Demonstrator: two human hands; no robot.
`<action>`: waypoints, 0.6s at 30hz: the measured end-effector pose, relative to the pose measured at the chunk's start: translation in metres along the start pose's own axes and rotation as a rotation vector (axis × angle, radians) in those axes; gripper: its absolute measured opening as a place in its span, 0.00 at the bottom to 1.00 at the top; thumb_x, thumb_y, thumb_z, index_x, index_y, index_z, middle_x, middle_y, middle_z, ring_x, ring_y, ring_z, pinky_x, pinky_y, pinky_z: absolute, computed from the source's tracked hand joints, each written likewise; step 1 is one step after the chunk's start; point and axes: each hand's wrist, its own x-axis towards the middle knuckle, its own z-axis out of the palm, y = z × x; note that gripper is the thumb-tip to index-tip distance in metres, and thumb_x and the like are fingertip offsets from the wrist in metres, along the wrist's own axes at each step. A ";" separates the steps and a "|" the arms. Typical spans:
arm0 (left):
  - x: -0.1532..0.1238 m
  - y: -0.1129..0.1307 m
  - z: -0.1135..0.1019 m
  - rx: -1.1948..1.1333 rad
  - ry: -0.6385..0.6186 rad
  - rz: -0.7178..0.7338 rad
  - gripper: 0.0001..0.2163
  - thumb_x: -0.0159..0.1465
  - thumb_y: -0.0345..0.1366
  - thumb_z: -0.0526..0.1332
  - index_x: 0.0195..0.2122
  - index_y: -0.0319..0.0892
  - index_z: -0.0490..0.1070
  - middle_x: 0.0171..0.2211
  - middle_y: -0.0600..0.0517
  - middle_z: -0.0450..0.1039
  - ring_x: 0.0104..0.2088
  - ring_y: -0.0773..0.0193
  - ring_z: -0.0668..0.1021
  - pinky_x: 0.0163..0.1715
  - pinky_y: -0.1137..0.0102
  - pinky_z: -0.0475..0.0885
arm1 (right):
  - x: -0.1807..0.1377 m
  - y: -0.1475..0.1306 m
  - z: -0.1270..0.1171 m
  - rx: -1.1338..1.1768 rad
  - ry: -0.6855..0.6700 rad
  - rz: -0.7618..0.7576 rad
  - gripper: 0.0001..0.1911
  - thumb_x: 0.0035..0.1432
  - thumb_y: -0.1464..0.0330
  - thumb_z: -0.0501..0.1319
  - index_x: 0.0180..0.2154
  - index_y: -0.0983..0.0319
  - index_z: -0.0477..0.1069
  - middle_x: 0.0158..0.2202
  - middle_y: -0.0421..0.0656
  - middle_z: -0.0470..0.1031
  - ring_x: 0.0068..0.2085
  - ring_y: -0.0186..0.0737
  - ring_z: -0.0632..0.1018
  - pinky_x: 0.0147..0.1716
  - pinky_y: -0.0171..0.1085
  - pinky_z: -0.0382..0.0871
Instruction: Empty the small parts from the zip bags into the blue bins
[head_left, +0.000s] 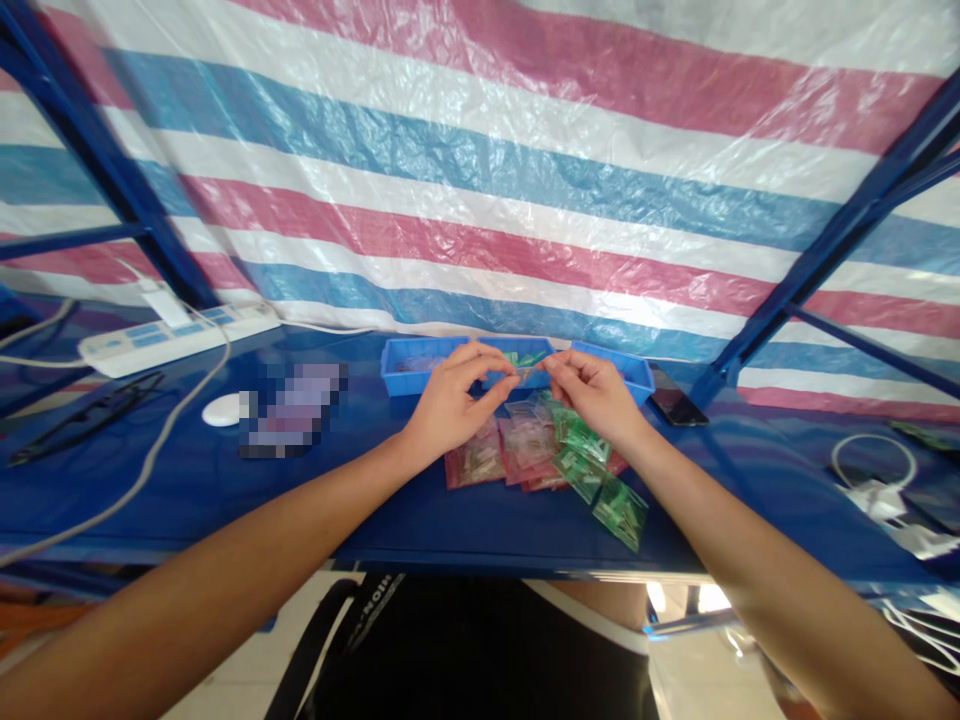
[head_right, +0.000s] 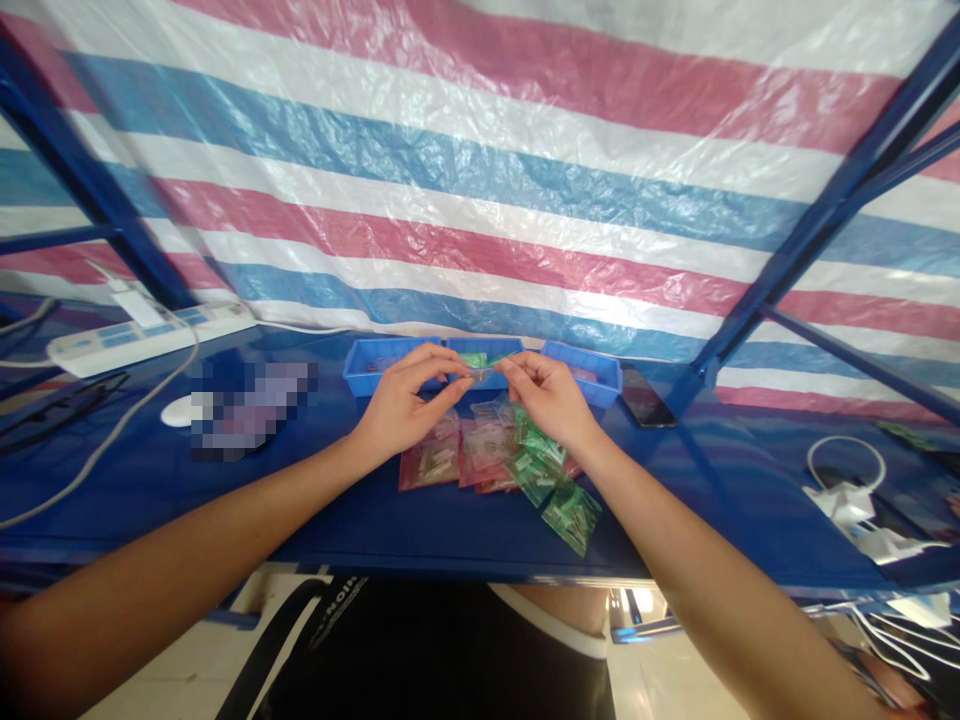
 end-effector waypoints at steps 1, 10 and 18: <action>0.000 -0.001 0.001 -0.035 -0.015 -0.062 0.10 0.74 0.43 0.65 0.46 0.44 0.81 0.45 0.47 0.82 0.45 0.57 0.83 0.46 0.63 0.79 | 0.000 0.000 0.000 -0.006 0.012 -0.014 0.28 0.66 0.42 0.64 0.44 0.60 0.80 0.27 0.39 0.75 0.26 0.36 0.70 0.26 0.36 0.62; -0.004 -0.008 0.010 -0.291 -0.104 -0.249 0.20 0.70 0.46 0.68 0.59 0.45 0.73 0.40 0.50 0.84 0.36 0.58 0.85 0.38 0.64 0.79 | -0.002 0.000 0.008 0.087 -0.094 -0.076 0.24 0.60 0.51 0.73 0.51 0.58 0.77 0.40 0.44 0.84 0.38 0.41 0.82 0.37 0.39 0.75; 0.001 -0.010 0.002 -0.136 0.061 -0.233 0.18 0.71 0.43 0.65 0.60 0.45 0.70 0.42 0.51 0.82 0.38 0.62 0.83 0.40 0.67 0.78 | -0.003 0.002 0.007 0.080 -0.150 -0.026 0.24 0.62 0.54 0.72 0.54 0.59 0.74 0.38 0.44 0.86 0.39 0.43 0.85 0.39 0.39 0.76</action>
